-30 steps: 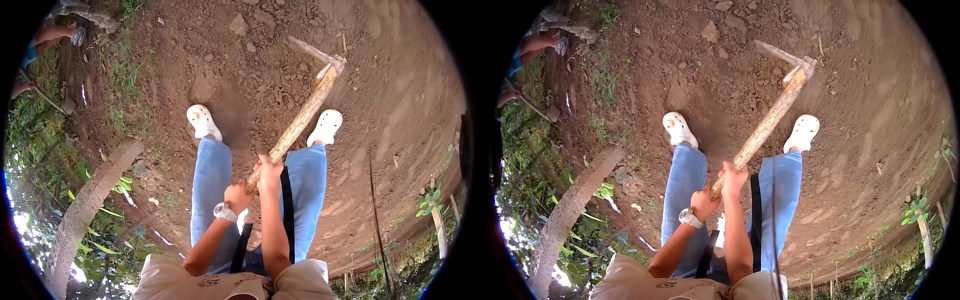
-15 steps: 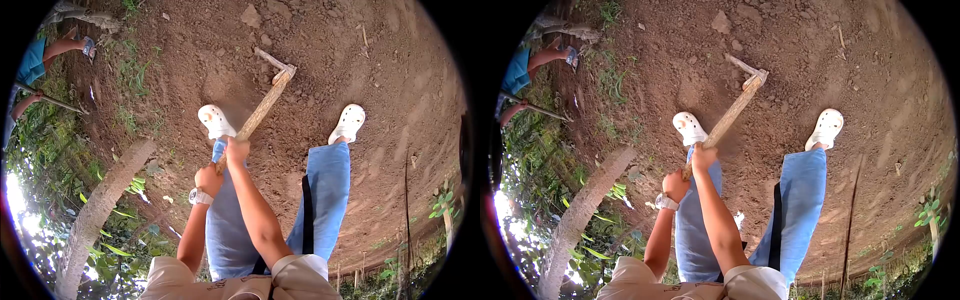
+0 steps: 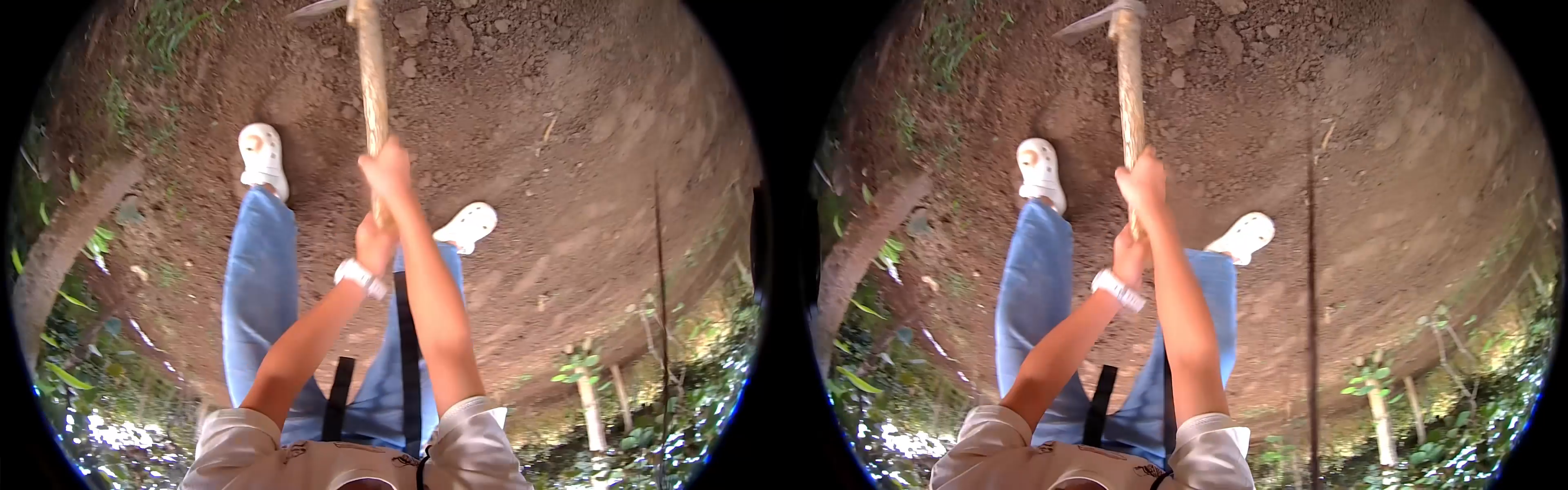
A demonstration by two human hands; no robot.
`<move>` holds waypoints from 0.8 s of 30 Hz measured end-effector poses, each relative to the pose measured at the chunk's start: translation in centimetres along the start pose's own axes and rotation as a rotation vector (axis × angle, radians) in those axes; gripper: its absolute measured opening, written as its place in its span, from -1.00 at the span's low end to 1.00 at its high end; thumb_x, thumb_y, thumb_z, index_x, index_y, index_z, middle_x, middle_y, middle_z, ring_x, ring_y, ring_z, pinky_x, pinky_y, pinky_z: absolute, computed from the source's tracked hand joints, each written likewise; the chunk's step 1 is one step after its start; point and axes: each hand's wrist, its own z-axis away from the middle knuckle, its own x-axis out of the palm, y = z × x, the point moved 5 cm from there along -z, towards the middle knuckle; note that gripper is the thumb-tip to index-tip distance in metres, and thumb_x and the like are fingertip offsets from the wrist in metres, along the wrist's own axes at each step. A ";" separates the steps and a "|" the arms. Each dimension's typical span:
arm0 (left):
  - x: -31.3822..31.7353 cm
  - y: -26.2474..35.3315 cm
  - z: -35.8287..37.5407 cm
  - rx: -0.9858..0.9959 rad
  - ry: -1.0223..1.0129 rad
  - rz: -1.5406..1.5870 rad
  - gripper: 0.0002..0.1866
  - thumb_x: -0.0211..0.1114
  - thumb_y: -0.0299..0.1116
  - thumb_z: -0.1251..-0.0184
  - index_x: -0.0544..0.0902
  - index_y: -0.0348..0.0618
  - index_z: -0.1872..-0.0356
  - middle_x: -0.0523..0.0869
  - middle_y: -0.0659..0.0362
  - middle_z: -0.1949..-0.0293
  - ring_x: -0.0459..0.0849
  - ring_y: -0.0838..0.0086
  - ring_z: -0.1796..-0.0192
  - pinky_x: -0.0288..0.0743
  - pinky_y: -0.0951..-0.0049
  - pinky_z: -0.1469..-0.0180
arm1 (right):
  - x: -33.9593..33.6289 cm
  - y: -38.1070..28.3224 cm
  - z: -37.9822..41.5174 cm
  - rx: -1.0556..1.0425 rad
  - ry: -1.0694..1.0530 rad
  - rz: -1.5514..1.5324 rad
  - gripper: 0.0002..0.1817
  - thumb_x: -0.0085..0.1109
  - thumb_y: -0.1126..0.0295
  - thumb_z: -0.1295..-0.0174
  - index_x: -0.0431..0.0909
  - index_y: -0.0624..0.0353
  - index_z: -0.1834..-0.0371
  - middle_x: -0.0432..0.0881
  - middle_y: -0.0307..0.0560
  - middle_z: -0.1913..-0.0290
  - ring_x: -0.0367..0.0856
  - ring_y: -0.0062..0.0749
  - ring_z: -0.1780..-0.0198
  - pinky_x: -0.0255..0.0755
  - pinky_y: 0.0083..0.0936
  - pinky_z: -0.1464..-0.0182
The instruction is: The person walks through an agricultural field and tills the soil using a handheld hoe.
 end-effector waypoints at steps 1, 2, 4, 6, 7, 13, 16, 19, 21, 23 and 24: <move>2.3 -4.6 -3.2 0.006 -0.017 0.159 -0.81 0.18 -0.47 -0.04 0.49 -0.31 0.29 0.54 0.27 0.53 0.45 0.65 0.51 0.30 0.62 0.55 | -1.4 0.7 -2.6 -0.012 -0.045 0.159 -0.50 0.21 0.31 0.12 0.32 0.33 0.12 0.56 0.24 0.29 0.54 0.04 0.17 0.44 -0.24 0.10; 5.2 -10.6 -6.0 -0.213 -0.021 -0.058 -0.78 0.12 -0.35 -0.12 0.51 -0.24 0.25 0.57 0.23 0.45 0.51 0.58 0.44 0.38 0.51 0.49 | -2.8 1.4 -4.2 -0.035 -0.073 0.344 -0.51 0.20 0.31 0.11 0.33 0.29 0.09 0.56 0.19 0.23 0.53 -0.01 0.13 0.43 -0.27 0.08; 9.0 -14.0 -4.4 -0.250 0.055 -0.291 -0.73 0.13 -0.29 -0.11 0.48 -0.29 0.26 0.57 0.12 0.47 0.53 0.43 0.43 0.39 0.41 0.48 | -4.9 3.5 -5.3 0.008 -0.147 0.468 -0.56 0.19 0.32 0.10 0.38 0.28 0.13 0.56 0.16 0.21 0.54 -0.04 0.13 0.43 -0.30 0.08; 10.4 -16.1 -1.1 -0.229 0.171 -0.462 -0.67 0.14 -0.24 -0.10 0.46 -0.34 0.26 0.57 0.01 0.49 0.54 0.28 0.43 0.40 0.32 0.47 | -6.0 7.7 -3.2 0.090 -0.190 0.470 -0.64 0.19 0.31 0.10 0.47 0.33 0.26 0.56 0.20 0.25 0.55 -0.02 0.15 0.43 -0.31 0.09; 11.0 -16.8 0.4 -0.228 0.212 -0.519 -0.64 0.15 -0.21 -0.10 0.44 -0.36 0.27 0.56 -0.04 0.51 0.55 0.21 0.43 0.40 0.27 0.47 | -6.0 10.6 -2.6 0.164 -0.226 0.441 -0.65 0.19 0.30 0.10 0.50 0.35 0.30 0.56 0.23 0.27 0.55 0.00 0.17 0.43 -0.29 0.10; 14.4 -18.8 7.4 -0.124 0.249 -0.507 -0.52 0.22 -0.13 -0.04 0.37 -0.47 0.32 0.55 -0.25 0.58 0.57 -0.07 0.47 0.41 0.11 0.49 | -10.1 19.1 4.3 0.055 -0.075 0.471 -0.62 0.17 0.31 0.18 0.43 0.42 0.36 0.54 0.34 0.42 0.55 0.12 0.32 0.45 -0.21 0.25; 14.6 -20.5 11.2 -0.051 0.193 -0.437 -0.54 0.26 -0.20 0.00 0.35 -0.49 0.37 0.54 -0.22 0.63 0.56 -0.05 0.54 0.39 0.14 0.55 | -12.2 21.4 7.8 0.067 0.005 0.402 -0.64 0.19 0.34 0.17 0.38 0.39 0.38 0.54 0.27 0.48 0.57 0.04 0.40 0.45 -0.26 0.32; 13.9 -20.4 14.0 -0.009 0.124 -0.425 -0.56 0.28 -0.23 0.02 0.35 -0.48 0.37 0.53 -0.20 0.65 0.55 -0.02 0.57 0.39 0.15 0.57 | -13.0 22.6 11.2 0.081 0.046 0.286 -0.69 0.21 0.40 0.16 0.36 0.36 0.41 0.54 0.15 0.56 0.56 -0.18 0.53 0.43 -0.36 0.46; 12.8 -19.8 15.0 -0.063 0.023 -0.449 -0.60 0.26 -0.31 0.04 0.33 -0.45 0.35 0.52 -0.19 0.66 0.55 -0.03 0.57 0.39 0.14 0.56 | -13.0 22.1 12.8 0.112 0.089 0.088 -0.75 0.16 0.49 0.12 0.31 0.33 0.43 0.49 -0.05 0.67 0.46 -0.48 0.69 0.36 -0.50 0.65; 10.7 -18.8 14.1 -0.037 -0.032 -0.557 -0.61 0.25 -0.34 0.05 0.32 -0.45 0.32 0.52 -0.19 0.66 0.55 -0.03 0.56 0.40 0.13 0.54 | -11.9 21.5 12.7 0.162 0.114 -0.010 -0.72 0.16 0.45 0.14 0.31 0.36 0.41 0.50 0.00 0.66 0.48 -0.41 0.69 0.37 -0.47 0.62; 9.6 -18.0 13.1 -0.001 -0.091 -0.658 -0.61 0.23 -0.37 0.06 0.31 -0.44 0.29 0.52 -0.18 0.65 0.55 -0.04 0.55 0.40 0.11 0.53 | -11.3 21.0 12.3 0.203 0.145 -0.107 -0.69 0.16 0.42 0.16 0.31 0.39 0.40 0.51 0.05 0.66 0.50 -0.33 0.69 0.39 -0.44 0.60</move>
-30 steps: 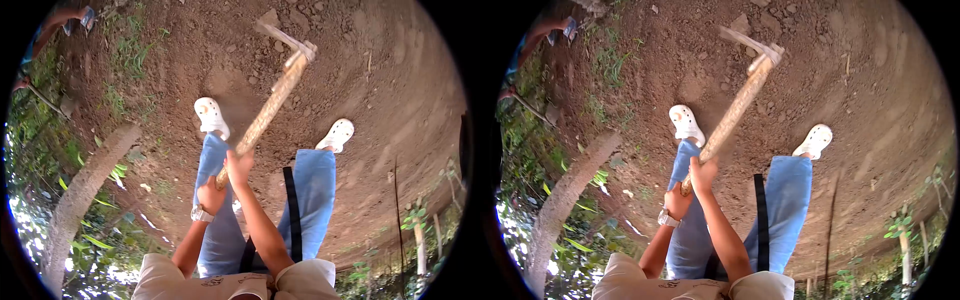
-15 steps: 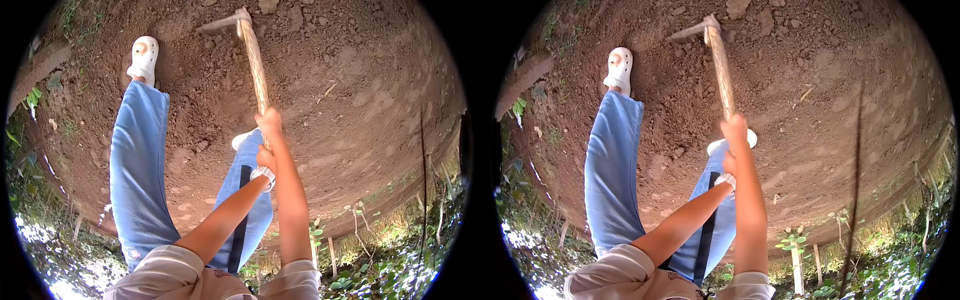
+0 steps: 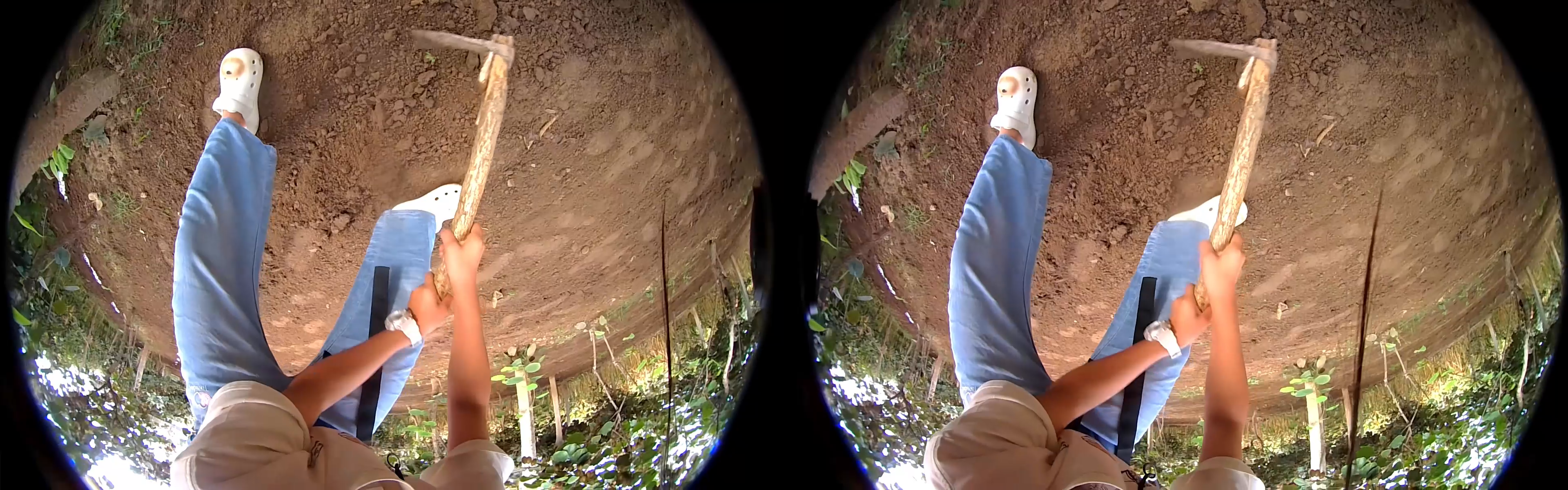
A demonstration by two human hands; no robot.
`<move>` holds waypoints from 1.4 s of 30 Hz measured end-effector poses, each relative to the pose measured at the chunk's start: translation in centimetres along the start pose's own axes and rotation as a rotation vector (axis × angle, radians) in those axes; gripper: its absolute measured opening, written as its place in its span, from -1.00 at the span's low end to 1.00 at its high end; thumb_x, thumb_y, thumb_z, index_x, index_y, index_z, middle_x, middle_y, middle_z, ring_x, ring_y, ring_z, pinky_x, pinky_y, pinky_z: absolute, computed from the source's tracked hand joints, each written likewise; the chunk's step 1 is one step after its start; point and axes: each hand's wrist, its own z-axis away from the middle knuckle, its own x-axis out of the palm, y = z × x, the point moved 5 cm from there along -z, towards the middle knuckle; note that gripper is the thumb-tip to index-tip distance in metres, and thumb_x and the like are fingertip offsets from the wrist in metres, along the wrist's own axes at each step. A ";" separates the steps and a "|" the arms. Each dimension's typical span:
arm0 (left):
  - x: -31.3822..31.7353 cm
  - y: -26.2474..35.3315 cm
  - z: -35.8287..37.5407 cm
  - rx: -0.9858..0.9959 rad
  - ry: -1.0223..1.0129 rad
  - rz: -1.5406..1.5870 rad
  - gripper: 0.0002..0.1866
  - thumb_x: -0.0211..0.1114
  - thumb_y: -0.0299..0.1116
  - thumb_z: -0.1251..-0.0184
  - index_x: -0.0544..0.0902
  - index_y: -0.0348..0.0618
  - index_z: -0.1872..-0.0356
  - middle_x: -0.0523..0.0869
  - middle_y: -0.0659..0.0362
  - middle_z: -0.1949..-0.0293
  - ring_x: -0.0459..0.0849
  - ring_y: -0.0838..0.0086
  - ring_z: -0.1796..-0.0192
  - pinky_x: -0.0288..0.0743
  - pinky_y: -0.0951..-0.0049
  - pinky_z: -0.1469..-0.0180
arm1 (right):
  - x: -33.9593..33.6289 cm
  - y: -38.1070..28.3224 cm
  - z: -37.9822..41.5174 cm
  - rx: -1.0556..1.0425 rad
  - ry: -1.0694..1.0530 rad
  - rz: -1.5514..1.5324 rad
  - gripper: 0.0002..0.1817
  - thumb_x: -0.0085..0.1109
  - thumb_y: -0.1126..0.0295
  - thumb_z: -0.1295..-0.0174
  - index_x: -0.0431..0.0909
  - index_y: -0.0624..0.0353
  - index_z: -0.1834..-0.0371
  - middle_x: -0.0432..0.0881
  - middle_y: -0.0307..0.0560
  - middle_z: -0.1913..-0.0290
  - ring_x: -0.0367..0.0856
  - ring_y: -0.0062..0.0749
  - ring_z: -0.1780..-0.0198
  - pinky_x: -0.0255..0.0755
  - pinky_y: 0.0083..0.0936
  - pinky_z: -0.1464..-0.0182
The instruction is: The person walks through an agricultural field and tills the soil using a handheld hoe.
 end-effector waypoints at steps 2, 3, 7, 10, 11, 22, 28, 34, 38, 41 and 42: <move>-4.1 0.5 -3.0 0.127 -0.071 -0.168 -0.60 0.21 -0.39 0.09 0.30 -0.43 0.27 0.53 -0.19 0.64 0.54 -0.06 0.52 0.43 0.09 0.47 | 2.2 -3.7 -0.5 -0.005 0.051 -0.222 -0.73 0.11 0.50 0.09 0.27 0.40 0.37 0.47 -0.06 0.68 0.41 -0.50 0.74 0.30 -0.55 0.71; -6.9 1.6 -5.0 0.131 -0.092 -0.253 -0.61 0.21 -0.38 0.09 0.31 -0.42 0.28 0.54 -0.18 0.63 0.55 -0.06 0.51 0.44 0.10 0.46 | 4.1 -3.8 -2.2 -0.013 0.078 -0.370 -0.71 0.12 0.50 0.08 0.26 0.40 0.34 0.46 -0.04 0.64 0.41 -0.50 0.73 0.29 -0.55 0.73; -17.1 5.8 -13.2 0.234 -0.062 -0.619 -0.63 0.21 -0.39 0.13 0.37 -0.43 0.30 0.55 -0.19 0.61 0.58 -0.01 0.49 0.48 0.17 0.42 | 12.3 -8.9 -7.9 0.213 0.005 -0.910 -0.87 0.04 0.56 0.09 0.28 0.30 0.54 0.34 -0.12 0.67 0.36 -0.44 0.70 0.31 -0.49 0.69; -21.3 6.0 -15.2 0.253 -0.194 -0.798 -0.62 0.20 -0.40 0.12 0.36 -0.46 0.28 0.57 -0.21 0.54 0.59 0.00 0.40 0.49 0.18 0.32 | 16.4 -10.5 -7.7 0.258 0.014 -1.008 -0.81 0.03 0.58 0.04 0.24 0.39 0.39 0.37 -0.09 0.61 0.36 -0.46 0.72 0.32 -0.51 0.72; -22.6 6.9 -14.8 0.213 -0.211 -0.782 -0.61 0.18 -0.41 0.13 0.36 -0.47 0.26 0.58 -0.20 0.53 0.59 0.01 0.40 0.49 0.21 0.32 | 17.1 -11.2 -7.1 0.288 -0.003 -0.990 -0.81 0.02 0.59 0.03 0.23 0.41 0.39 0.37 -0.09 0.61 0.36 -0.46 0.72 0.32 -0.51 0.72; -24.2 -1.3 -5.6 0.119 -0.199 -0.678 -0.60 0.22 -0.37 0.16 0.37 -0.45 0.30 0.55 -0.19 0.61 0.57 -0.03 0.48 0.48 0.15 0.40 | 18.2 -8.0 4.1 0.328 0.094 -0.809 -0.71 0.05 0.59 0.10 0.25 0.33 0.27 0.40 -0.10 0.59 0.37 -0.49 0.72 0.30 -0.58 0.74; -21.2 -0.2 -4.4 0.268 -0.394 -0.770 -0.63 0.25 -0.33 0.15 0.38 -0.28 0.30 0.55 -0.10 0.63 0.58 0.08 0.54 0.47 0.16 0.50 | 13.5 -4.0 6.6 0.295 0.340 -1.042 -0.45 0.00 0.64 0.05 0.11 0.33 -0.09 0.39 -0.08 0.47 0.35 -0.53 0.70 0.33 -0.64 0.70; -11.5 4.5 -2.2 0.551 -0.593 -0.536 -0.63 0.28 -0.33 0.20 0.42 -0.26 0.32 0.53 -0.01 0.68 0.57 0.13 0.59 0.44 0.21 0.53 | -0.1 -3.8 9.9 0.325 0.699 -0.958 -0.51 -0.04 0.63 0.03 0.14 0.29 -0.04 0.38 -0.02 0.39 0.39 -0.44 0.53 0.46 -0.55 0.50; -6.4 9.3 -0.6 0.491 -0.961 -0.218 -0.58 0.26 -0.43 0.19 0.44 -0.28 0.19 0.55 -0.05 0.62 0.58 0.13 0.51 0.44 0.26 0.45 | -9.4 -5.1 12.3 -0.040 0.638 -0.701 -0.62 0.14 0.37 0.05 0.33 0.15 0.12 0.38 -0.18 0.46 0.37 -0.56 0.47 0.44 -0.62 0.39; -4.2 10.3 -1.2 0.417 -0.888 -0.146 -0.56 0.28 -0.40 0.19 0.47 -0.24 0.16 0.58 -0.04 0.57 0.59 0.16 0.51 0.45 0.27 0.44 | -13.0 -6.5 8.2 -0.266 0.437 -0.946 -0.70 0.20 0.33 0.03 0.38 0.07 0.22 0.41 -0.32 0.50 0.32 -0.66 0.54 0.39 -0.70 0.47; -4.8 11.3 -2.2 0.402 -0.773 -0.190 -0.56 0.28 -0.39 0.18 0.48 -0.22 0.16 0.59 -0.04 0.56 0.60 0.17 0.52 0.46 0.28 0.44 | -12.4 -5.3 6.3 -0.275 0.328 -1.157 -0.77 0.19 0.35 0.02 0.40 0.07 0.29 0.39 -0.34 0.55 0.27 -0.67 0.62 0.32 -0.73 0.59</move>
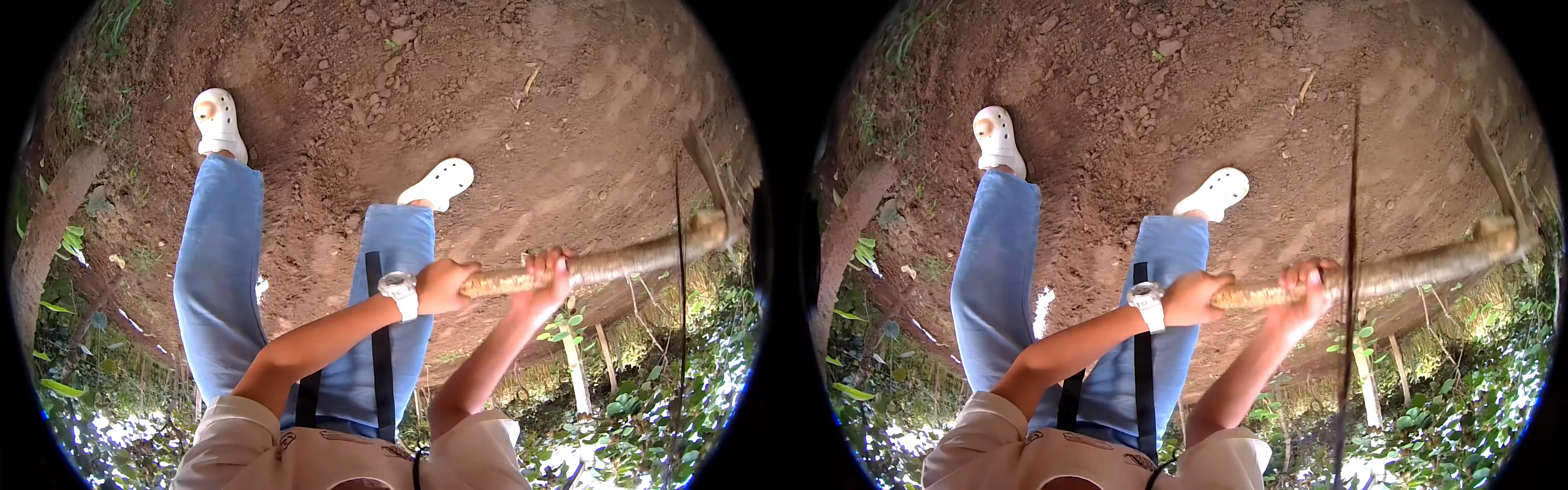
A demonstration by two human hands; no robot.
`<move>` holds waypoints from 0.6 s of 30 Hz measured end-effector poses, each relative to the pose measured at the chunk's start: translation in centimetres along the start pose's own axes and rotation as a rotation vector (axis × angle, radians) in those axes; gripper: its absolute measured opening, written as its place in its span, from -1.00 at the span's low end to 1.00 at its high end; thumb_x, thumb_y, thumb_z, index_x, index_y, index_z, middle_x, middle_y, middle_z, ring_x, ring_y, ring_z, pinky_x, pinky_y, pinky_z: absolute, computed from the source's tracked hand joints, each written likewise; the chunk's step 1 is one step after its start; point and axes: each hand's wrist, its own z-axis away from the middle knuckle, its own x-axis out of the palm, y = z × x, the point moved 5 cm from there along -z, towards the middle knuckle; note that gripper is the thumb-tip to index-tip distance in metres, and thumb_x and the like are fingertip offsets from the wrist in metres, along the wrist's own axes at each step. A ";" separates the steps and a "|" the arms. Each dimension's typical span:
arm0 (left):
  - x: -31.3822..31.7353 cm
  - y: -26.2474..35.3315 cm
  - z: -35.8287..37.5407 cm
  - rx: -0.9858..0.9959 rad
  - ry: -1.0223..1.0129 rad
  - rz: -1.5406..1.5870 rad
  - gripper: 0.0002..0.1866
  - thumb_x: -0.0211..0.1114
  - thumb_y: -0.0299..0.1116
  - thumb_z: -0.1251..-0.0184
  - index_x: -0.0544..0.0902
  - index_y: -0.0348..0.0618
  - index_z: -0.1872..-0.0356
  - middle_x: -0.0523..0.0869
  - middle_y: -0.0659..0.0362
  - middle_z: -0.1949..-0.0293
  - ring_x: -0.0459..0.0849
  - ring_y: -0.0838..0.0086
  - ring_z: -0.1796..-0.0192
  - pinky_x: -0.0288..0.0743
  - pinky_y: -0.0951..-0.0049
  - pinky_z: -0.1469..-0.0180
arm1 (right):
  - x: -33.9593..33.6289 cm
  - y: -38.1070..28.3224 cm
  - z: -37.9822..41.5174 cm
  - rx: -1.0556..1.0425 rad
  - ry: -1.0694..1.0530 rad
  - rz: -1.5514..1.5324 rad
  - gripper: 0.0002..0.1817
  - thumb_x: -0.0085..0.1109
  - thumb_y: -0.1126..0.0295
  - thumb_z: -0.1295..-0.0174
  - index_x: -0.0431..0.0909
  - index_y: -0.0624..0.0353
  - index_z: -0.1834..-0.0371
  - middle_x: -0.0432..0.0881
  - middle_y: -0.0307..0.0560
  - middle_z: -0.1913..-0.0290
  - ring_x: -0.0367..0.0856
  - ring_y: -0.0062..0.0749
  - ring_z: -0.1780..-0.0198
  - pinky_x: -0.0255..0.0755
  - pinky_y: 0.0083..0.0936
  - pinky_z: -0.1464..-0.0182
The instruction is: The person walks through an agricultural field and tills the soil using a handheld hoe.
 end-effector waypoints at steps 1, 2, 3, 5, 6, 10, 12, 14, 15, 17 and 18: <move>-1.6 -0.6 0.0 -0.009 0.173 -0.205 -0.59 0.31 -0.30 0.15 0.52 -0.19 0.19 0.60 0.00 0.58 0.61 0.22 0.54 0.47 0.30 0.46 | 1.3 2.0 -1.8 -0.001 -0.067 -0.086 -0.85 0.15 0.37 -0.01 0.39 0.08 0.38 0.35 -0.37 0.60 0.19 -0.69 0.68 0.23 -0.75 0.68; -4.5 -0.2 0.2 -0.148 0.200 -0.350 -0.61 0.32 -0.21 0.13 0.54 -0.17 0.24 0.60 0.02 0.60 0.61 0.26 0.56 0.48 0.31 0.46 | 3.2 4.6 -2.3 0.155 0.128 -0.116 -0.88 0.12 0.38 -0.01 0.37 0.08 0.45 0.34 -0.32 0.59 0.21 -0.65 0.65 0.28 -0.70 0.61; -6.9 -1.4 0.8 -0.238 0.191 -0.475 -0.61 0.32 -0.14 0.12 0.55 -0.20 0.31 0.59 0.01 0.61 0.61 0.26 0.57 0.48 0.32 0.46 | 5.4 7.4 -2.2 0.279 0.333 -0.013 -0.88 0.09 0.41 -0.01 0.36 0.13 0.45 0.32 -0.26 0.57 0.26 -0.58 0.60 0.32 -0.63 0.52; -11.4 -5.6 3.3 -0.427 0.215 -0.405 -0.60 0.30 -0.19 0.17 0.53 -0.30 0.34 0.61 -0.07 0.53 0.62 0.21 0.47 0.49 0.29 0.37 | 8.0 17.3 -2.3 0.541 0.175 -0.047 -0.83 0.08 0.40 0.01 0.37 0.22 0.40 0.35 -0.19 0.53 0.33 -0.47 0.56 0.35 -0.53 0.46; -12.6 -7.7 5.1 -0.669 0.205 -0.370 -0.61 0.28 -0.24 0.21 0.53 -0.30 0.32 0.61 -0.09 0.50 0.63 0.17 0.39 0.48 0.27 0.31 | 10.0 21.6 -1.2 0.682 0.118 -0.121 -0.91 0.06 0.47 0.04 0.35 0.17 0.51 0.34 -0.20 0.61 0.33 -0.49 0.61 0.34 -0.52 0.52; -16.0 -11.1 10.3 -0.664 0.266 -0.515 -0.63 0.25 -0.32 0.24 0.52 -0.34 0.34 0.60 -0.10 0.52 0.62 0.12 0.37 0.47 0.28 0.31 | 12.9 27.5 2.7 0.862 0.228 -0.281 -0.90 0.08 0.50 0.04 0.36 0.22 0.52 0.35 -0.18 0.64 0.34 -0.48 0.66 0.32 -0.45 0.62; -15.0 -11.2 10.7 -0.727 0.281 -0.447 -0.65 0.25 -0.33 0.24 0.51 -0.35 0.36 0.60 -0.09 0.53 0.62 0.12 0.39 0.47 0.28 0.33 | 12.1 27.4 3.6 0.833 0.174 -0.156 -0.89 0.11 0.49 0.05 0.38 0.23 0.49 0.37 -0.16 0.63 0.35 -0.47 0.68 0.30 -0.50 0.65; -14.2 -11.2 10.1 -0.735 0.324 -0.387 -0.66 0.25 -0.34 0.24 0.51 -0.35 0.38 0.60 -0.09 0.55 0.62 0.12 0.41 0.46 0.28 0.36 | 12.0 26.7 2.9 0.810 0.174 -0.171 -0.87 0.12 0.50 0.08 0.37 0.25 0.49 0.37 -0.16 0.62 0.35 -0.46 0.68 0.28 -0.53 0.66; -13.7 -11.2 10.0 -0.716 0.350 -0.346 -0.67 0.25 -0.34 0.24 0.50 -0.36 0.40 0.59 -0.10 0.56 0.61 0.11 0.43 0.45 0.27 0.38 | 11.7 26.3 2.9 0.804 0.165 -0.162 -0.87 0.12 0.51 0.08 0.37 0.25 0.48 0.37 -0.16 0.62 0.35 -0.46 0.68 0.29 -0.53 0.66; -13.3 -10.4 10.0 -0.645 0.382 -0.378 -0.68 0.25 -0.34 0.24 0.49 -0.38 0.44 0.56 -0.14 0.57 0.58 0.05 0.46 0.43 0.25 0.41 | 11.5 25.7 3.2 0.819 0.160 -0.145 -0.86 0.12 0.51 0.10 0.37 0.26 0.48 0.37 -0.15 0.61 0.36 -0.46 0.67 0.30 -0.51 0.64; -13.4 -10.1 10.2 -0.649 0.386 -0.380 -0.68 0.25 -0.34 0.24 0.49 -0.38 0.44 0.56 -0.14 0.57 0.58 0.05 0.46 0.43 0.25 0.41 | 11.5 25.6 3.3 0.822 0.156 -0.147 -0.86 0.12 0.51 0.10 0.37 0.26 0.48 0.37 -0.15 0.61 0.36 -0.46 0.67 0.30 -0.51 0.64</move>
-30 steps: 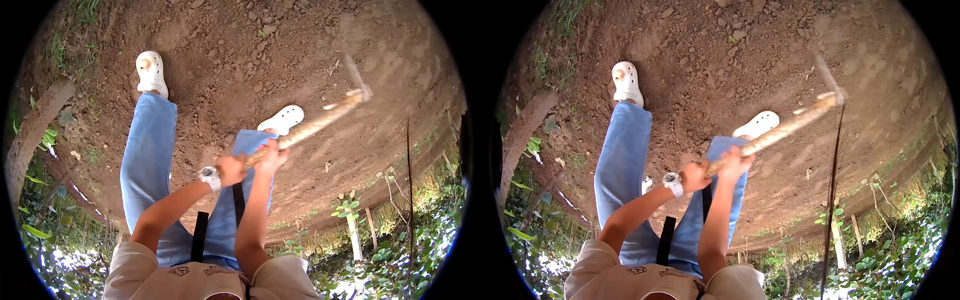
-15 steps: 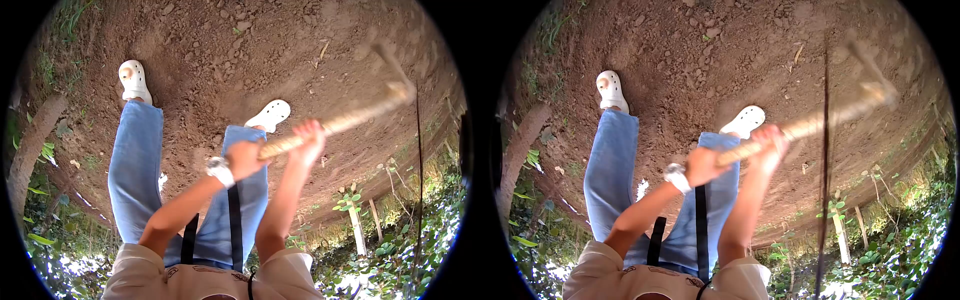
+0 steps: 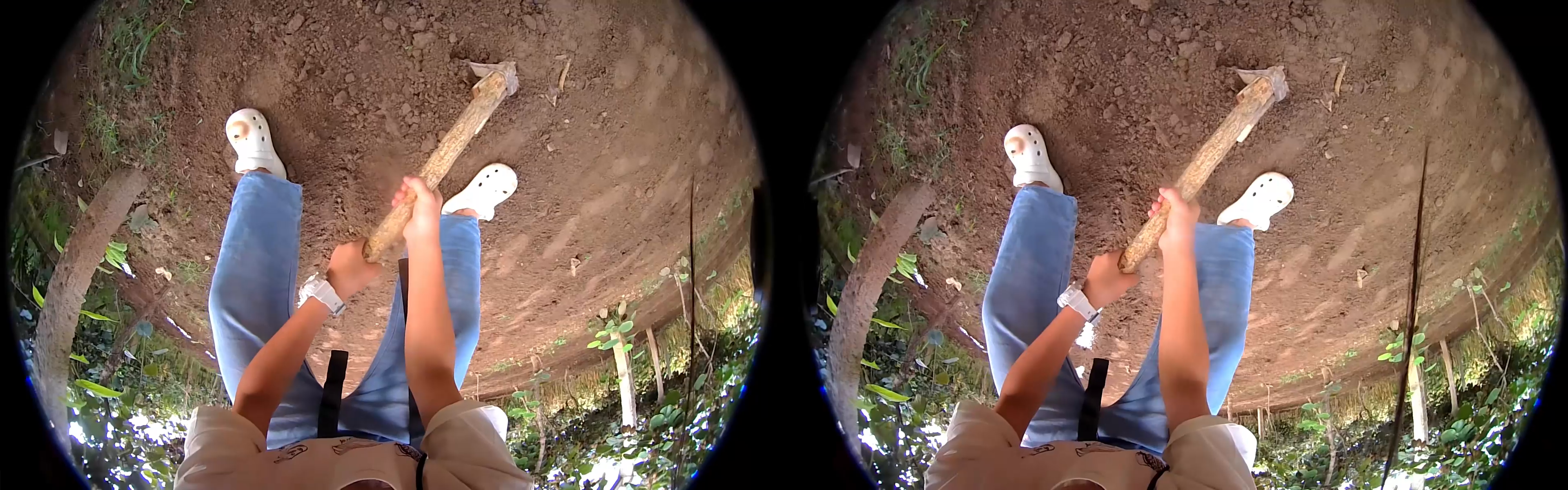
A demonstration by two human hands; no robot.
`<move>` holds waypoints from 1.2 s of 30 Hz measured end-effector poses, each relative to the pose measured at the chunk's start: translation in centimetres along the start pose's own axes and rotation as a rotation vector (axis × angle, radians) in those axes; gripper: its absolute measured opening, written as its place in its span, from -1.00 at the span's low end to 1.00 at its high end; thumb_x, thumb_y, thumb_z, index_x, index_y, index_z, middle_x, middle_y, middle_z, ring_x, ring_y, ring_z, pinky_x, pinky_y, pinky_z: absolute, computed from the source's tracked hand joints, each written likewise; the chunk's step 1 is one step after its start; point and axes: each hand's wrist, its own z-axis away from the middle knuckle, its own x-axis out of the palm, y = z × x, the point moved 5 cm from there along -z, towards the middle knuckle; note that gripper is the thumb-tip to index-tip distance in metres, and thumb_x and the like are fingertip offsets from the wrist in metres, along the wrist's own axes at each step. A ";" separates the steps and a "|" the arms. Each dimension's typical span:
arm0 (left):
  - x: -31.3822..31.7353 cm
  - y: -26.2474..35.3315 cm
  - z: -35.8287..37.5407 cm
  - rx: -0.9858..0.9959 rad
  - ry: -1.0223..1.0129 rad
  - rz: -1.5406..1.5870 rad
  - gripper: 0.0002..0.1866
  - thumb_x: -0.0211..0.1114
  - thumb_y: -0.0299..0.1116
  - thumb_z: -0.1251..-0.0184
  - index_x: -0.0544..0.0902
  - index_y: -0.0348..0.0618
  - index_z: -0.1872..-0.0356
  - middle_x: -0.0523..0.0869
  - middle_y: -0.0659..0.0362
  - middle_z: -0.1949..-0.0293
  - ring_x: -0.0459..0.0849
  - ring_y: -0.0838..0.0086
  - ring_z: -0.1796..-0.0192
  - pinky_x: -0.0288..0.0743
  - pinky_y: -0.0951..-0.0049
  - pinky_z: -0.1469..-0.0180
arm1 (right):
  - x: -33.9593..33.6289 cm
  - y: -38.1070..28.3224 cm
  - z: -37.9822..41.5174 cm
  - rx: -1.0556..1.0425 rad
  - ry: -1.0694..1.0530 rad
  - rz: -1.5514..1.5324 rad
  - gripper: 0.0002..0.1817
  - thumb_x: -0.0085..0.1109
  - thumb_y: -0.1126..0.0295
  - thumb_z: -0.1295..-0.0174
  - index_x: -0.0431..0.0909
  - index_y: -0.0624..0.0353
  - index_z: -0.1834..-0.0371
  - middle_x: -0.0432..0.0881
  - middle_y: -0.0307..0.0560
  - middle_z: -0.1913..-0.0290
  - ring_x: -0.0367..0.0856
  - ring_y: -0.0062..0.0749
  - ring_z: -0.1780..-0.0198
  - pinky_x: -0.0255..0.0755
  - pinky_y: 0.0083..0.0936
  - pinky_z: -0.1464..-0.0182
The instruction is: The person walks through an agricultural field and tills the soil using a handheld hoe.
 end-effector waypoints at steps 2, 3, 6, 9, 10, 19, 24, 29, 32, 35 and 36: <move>-0.9 0.9 0.9 0.004 -0.037 0.043 -0.69 0.24 -0.34 0.25 0.48 -0.37 0.45 0.54 -0.15 0.57 0.55 0.02 0.46 0.42 0.25 0.40 | 0.2 -0.4 0.9 -0.057 -0.014 0.025 -0.83 0.12 0.50 0.10 0.35 0.26 0.45 0.36 -0.14 0.60 0.37 -0.45 0.65 0.31 -0.50 0.62; -0.9 0.6 1.5 0.000 -0.041 0.044 -0.69 0.24 -0.34 0.25 0.48 -0.37 0.45 0.54 -0.15 0.57 0.55 0.02 0.46 0.42 0.25 0.40 | 0.2 -0.3 1.5 -0.059 -0.027 0.000 -0.79 0.11 0.51 0.11 0.33 0.27 0.40 0.37 -0.13 0.59 0.38 -0.45 0.63 0.32 -0.50 0.61; -1.7 1.1 2.6 0.096 0.032 0.026 -0.70 0.23 -0.34 0.25 0.49 -0.35 0.46 0.54 -0.14 0.58 0.54 0.01 0.44 0.42 0.25 0.38 | 0.7 -1.0 3.6 -0.091 -0.025 -0.018 -0.76 0.11 0.51 0.11 0.31 0.29 0.35 0.38 -0.12 0.58 0.38 -0.44 0.63 0.32 -0.50 0.61; -2.3 2.0 4.1 0.121 0.013 0.038 -0.70 0.22 -0.34 0.26 0.49 -0.35 0.45 0.53 -0.14 0.59 0.54 0.01 0.46 0.42 0.27 0.40 | 1.0 -2.4 5.8 -0.150 -0.010 0.019 -0.72 0.11 0.52 0.11 0.29 0.30 0.30 0.38 -0.11 0.57 0.38 -0.43 0.63 0.31 -0.50 0.62; -2.0 2.5 4.4 0.146 -0.040 0.054 -0.67 0.22 -0.32 0.25 0.48 -0.36 0.44 0.54 -0.15 0.60 0.56 0.02 0.45 0.44 0.25 0.37 | 1.0 -2.9 6.2 -0.176 0.001 0.050 -0.69 0.11 0.53 0.11 0.28 0.31 0.27 0.38 -0.10 0.57 0.38 -0.42 0.63 0.31 -0.50 0.62; -0.3 3.2 -1.4 0.202 -0.047 -0.084 -0.69 0.20 -0.30 0.25 0.52 -0.35 0.46 0.56 -0.15 0.56 0.56 0.01 0.44 0.44 0.18 0.32 | -1.3 -3.4 0.4 -0.355 0.235 0.059 -0.76 0.04 0.55 0.07 0.28 0.34 0.31 0.37 -0.09 0.58 0.40 -0.39 0.61 0.39 -0.51 0.57; -5.8 5.4 -1.8 0.189 0.062 -0.626 -0.72 0.17 -0.38 0.16 0.44 -0.31 0.37 0.57 -0.11 0.60 0.60 0.06 0.46 0.48 0.18 0.38 | 1.5 -0.4 -2.1 -0.253 0.284 -0.053 -0.83 0.02 0.56 0.06 0.28 0.41 0.41 0.35 -0.04 0.59 0.39 -0.34 0.68 0.39 -0.43 0.63; -11.3 4.7 -2.0 0.191 0.132 -0.856 -0.73 0.19 -0.45 0.17 0.43 -0.26 0.35 0.59 -0.05 0.56 0.60 0.11 0.48 0.47 0.21 0.47 | 6.9 2.7 -2.2 -0.100 0.204 -0.084 -0.66 0.04 0.57 -0.02 0.11 0.51 0.24 0.38 0.15 0.45 0.44 -0.32 0.65 0.41 -0.46 0.67; -13.1 4.5 -2.1 0.202 0.175 -0.917 -0.73 0.21 -0.45 0.19 0.46 -0.22 0.35 0.60 -0.03 0.54 0.60 0.12 0.48 0.48 0.22 0.46 | 8.7 2.4 -0.5 -0.055 0.377 0.048 -0.62 0.05 0.56 -0.03 0.09 0.52 0.21 0.38 0.20 0.43 0.44 -0.32 0.67 0.42 -0.44 0.67; -15.4 5.3 -1.5 0.165 0.195 -1.004 -0.73 0.22 -0.41 0.18 0.47 -0.21 0.35 0.59 -0.02 0.57 0.60 0.12 0.47 0.48 0.22 0.44 | 10.9 3.6 -0.9 -0.022 0.296 -0.082 -0.56 0.06 0.52 -0.05 0.03 0.52 0.15 0.38 0.19 0.45 0.43 -0.34 0.69 0.41 -0.43 0.68; -16.3 5.3 -1.2 0.169 0.192 -1.012 -0.73 0.22 -0.41 0.18 0.47 -0.21 0.35 0.59 -0.02 0.57 0.60 0.12 0.47 0.48 0.22 0.44 | 11.5 4.2 -0.7 -0.020 0.297 -0.091 -0.56 0.06 0.52 -0.05 0.03 0.52 0.15 0.38 0.19 0.45 0.43 -0.34 0.69 0.41 -0.43 0.68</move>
